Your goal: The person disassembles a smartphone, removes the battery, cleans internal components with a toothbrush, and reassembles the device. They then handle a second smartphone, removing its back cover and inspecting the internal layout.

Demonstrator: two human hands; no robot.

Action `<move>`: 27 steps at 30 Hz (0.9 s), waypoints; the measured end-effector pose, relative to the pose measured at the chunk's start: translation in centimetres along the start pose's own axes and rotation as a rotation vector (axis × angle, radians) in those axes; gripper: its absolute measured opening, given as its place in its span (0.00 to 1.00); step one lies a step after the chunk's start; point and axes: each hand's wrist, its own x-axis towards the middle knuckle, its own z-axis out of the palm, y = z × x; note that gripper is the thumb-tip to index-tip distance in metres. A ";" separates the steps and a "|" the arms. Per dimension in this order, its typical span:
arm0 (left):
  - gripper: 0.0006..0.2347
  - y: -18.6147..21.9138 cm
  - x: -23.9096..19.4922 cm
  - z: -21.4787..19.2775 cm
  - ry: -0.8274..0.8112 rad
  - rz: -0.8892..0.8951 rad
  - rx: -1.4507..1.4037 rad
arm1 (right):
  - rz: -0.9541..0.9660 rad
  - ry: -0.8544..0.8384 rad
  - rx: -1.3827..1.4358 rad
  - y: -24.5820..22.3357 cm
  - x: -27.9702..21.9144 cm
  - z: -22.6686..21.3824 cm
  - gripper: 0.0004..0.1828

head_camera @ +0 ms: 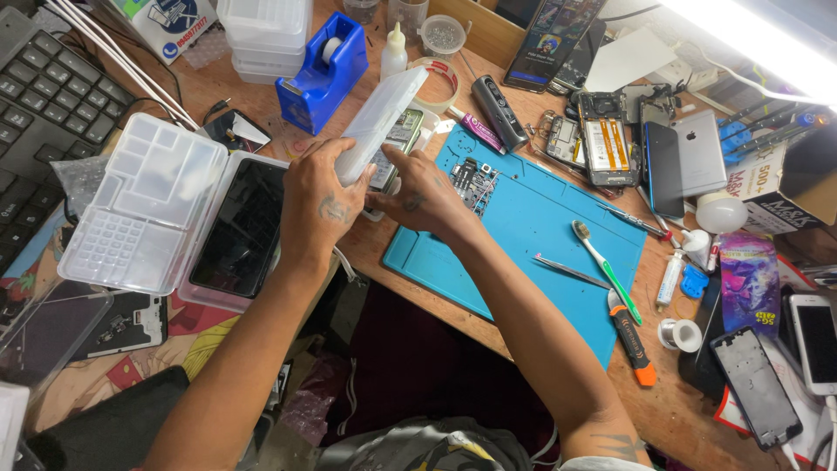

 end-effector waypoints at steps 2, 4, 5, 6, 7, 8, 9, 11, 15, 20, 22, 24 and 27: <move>0.18 0.0 0.0 0.0 -0.001 -0.004 0.003 | -0.027 -0.030 -0.055 -0.2 -0.2 -0.3 0.48; 0.17 0.0 0.0 0.0 0.002 -0.003 0.009 | -0.100 -0.066 -0.120 -0.1 -0.4 -0.5 0.52; 0.17 0.0 0.0 0.0 0.006 0.006 0.011 | -0.085 -0.091 -0.128 0.0 -0.5 -0.6 0.53; 0.17 -0.1 0.0 0.0 0.010 0.015 0.012 | -0.071 -0.116 -0.136 0.2 -0.7 -0.6 0.53; 0.17 -0.1 0.0 0.1 0.013 0.024 0.013 | -0.054 -0.141 -0.144 0.4 -0.9 -0.5 0.54; 0.17 -0.2 0.0 0.1 0.011 0.014 0.016 | -0.097 -0.097 -0.137 0.6 -1.1 -0.4 0.49; 0.17 -0.2 0.0 0.2 0.010 0.006 0.018 | -0.140 -0.052 -0.131 0.8 -1.4 -0.3 0.45; 0.17 -0.3 0.0 0.3 0.018 0.009 0.023 | -0.239 0.060 -0.190 1.1 -2.0 0.1 0.38; 0.16 -0.4 -0.1 0.6 0.043 0.041 0.020 | -0.283 0.157 -0.451 0.9 -2.4 1.4 0.33; 0.15 -0.6 -0.4 1.1 0.059 0.097 0.042 | -0.223 0.098 -0.622 0.4 -2.4 1.9 0.32; 0.16 -0.6 -0.5 1.3 0.051 0.080 0.044 | -0.213 0.023 -0.657 0.3 -2.2 1.7 0.31; 0.16 -0.5 -0.5 1.4 0.056 0.049 0.032 | -0.243 -0.025 -0.654 0.4 -1.8 1.3 0.33; 0.15 -0.6 -0.5 1.6 0.066 0.058 0.043 | -0.266 -0.088 -0.670 0.9 -0.9 0.9 0.26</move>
